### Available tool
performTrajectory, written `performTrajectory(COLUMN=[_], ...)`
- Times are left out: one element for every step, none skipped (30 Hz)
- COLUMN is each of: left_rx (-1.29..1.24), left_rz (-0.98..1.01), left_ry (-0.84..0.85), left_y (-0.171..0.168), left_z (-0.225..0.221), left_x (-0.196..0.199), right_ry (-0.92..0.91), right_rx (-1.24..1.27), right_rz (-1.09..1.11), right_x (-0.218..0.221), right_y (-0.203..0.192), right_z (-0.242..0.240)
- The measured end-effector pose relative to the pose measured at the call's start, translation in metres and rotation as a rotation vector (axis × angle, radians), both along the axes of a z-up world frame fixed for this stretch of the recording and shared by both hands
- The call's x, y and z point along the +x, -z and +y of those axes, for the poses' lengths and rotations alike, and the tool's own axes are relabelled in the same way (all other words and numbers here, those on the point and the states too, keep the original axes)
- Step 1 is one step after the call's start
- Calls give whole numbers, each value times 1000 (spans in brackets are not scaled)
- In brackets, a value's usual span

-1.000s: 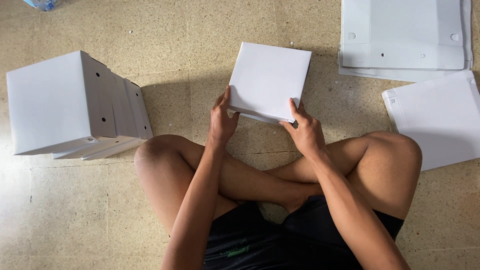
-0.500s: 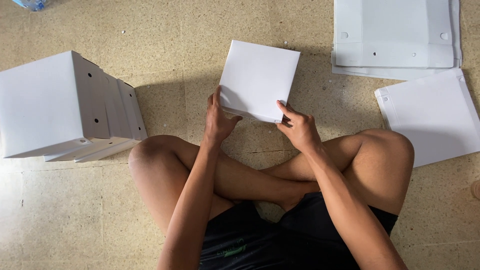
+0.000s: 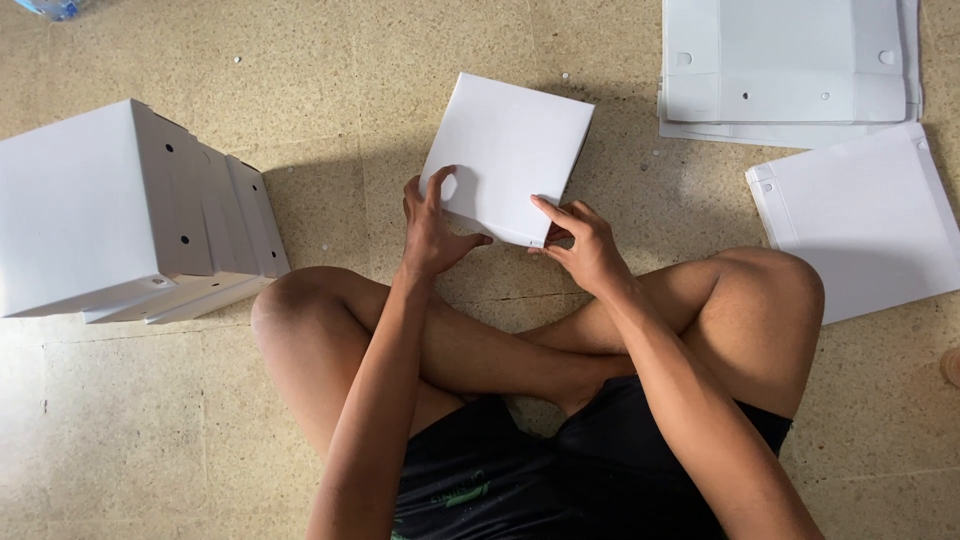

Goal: Assembling cardboard boxes by folding flaps and tucking them into slots while sitting on the floor.

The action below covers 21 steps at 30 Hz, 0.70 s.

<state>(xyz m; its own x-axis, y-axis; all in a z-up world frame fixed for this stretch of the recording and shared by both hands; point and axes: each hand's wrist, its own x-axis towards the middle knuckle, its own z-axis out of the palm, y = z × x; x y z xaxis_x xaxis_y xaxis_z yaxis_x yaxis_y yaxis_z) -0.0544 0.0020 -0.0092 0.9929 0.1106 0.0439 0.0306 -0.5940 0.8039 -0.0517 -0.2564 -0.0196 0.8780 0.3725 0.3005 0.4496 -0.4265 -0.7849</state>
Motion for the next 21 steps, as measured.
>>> performTrajectory(left_rx=[-20, -18, -15, -11, -10, -15, -21, -22, -32, -40, -39, -62, -84, -83, -112, -140, -139, -129, -120, -119, -123], left_rz=[3, 1, 13, 31, 35, 18, 0, -1, 2, 3, 1, 0, -1, -1, 11, 22, 19, 26, 34, 40, 51], left_ry=[-2, 0, -10, -22, -22, -16, -10, -10, -5, 2, 4, 7, 11, 12, 6, 0, 1, -30, -60, -57, -68], left_y=[-6, -8, -10, -11, -10, -9, -9, -8, -6, -5, -5, -4, -3, -12, -22, -32, -28, -23, -18, -20, -22], left_z=[-2, -4, -7, -9, -8, -8, -8, -8, -8, -7, -7, -7, -7, -9, -10, -11, -10, -9, -8, -8, -9], left_x=[0, 0, 1, -3, -3, -2, -2, -1, -1, 0, 1, 2, 2, 0, -2, -3, -3, -5, -8, -9, -10], right_ry=[17, 19, 44, 66, 66, 80, 95, 95, 98, 102, 104, 82, 61, 62, 24, -14, -14, -16, -18, -14, -18], right_rx=[7, 8, -4, -17, -16, -23, -31, -32, -16, 3, 4, 7, 10, 11, 25, 38, 40, 42, 44, 45, 25], right_rz=[-5, -7, -25, -37, -33, -17, 0, -2, 9, 20, 17, 15, 13, 12, 54, 93, 90, 74, 59, 64, 23], right_x=[0, 2, 3, 2, 1, 1, 2, 3, 4, 5, 6, 6, 6, 4, 3, 3, 1, -2, -5, -6, -6], right_y=[-2, -3, -3, -2, -2, -3, -4, -1, 2, 4, 3, 1, 0, 3, 6, 8, 1, -6, -12, -12, -11], right_z=[1, 2, 2, 3, 3, 3, 2, 1, -1, -1, -2, -3, -3, -3, -4, -3, -2, 0, 1, 2, 3])
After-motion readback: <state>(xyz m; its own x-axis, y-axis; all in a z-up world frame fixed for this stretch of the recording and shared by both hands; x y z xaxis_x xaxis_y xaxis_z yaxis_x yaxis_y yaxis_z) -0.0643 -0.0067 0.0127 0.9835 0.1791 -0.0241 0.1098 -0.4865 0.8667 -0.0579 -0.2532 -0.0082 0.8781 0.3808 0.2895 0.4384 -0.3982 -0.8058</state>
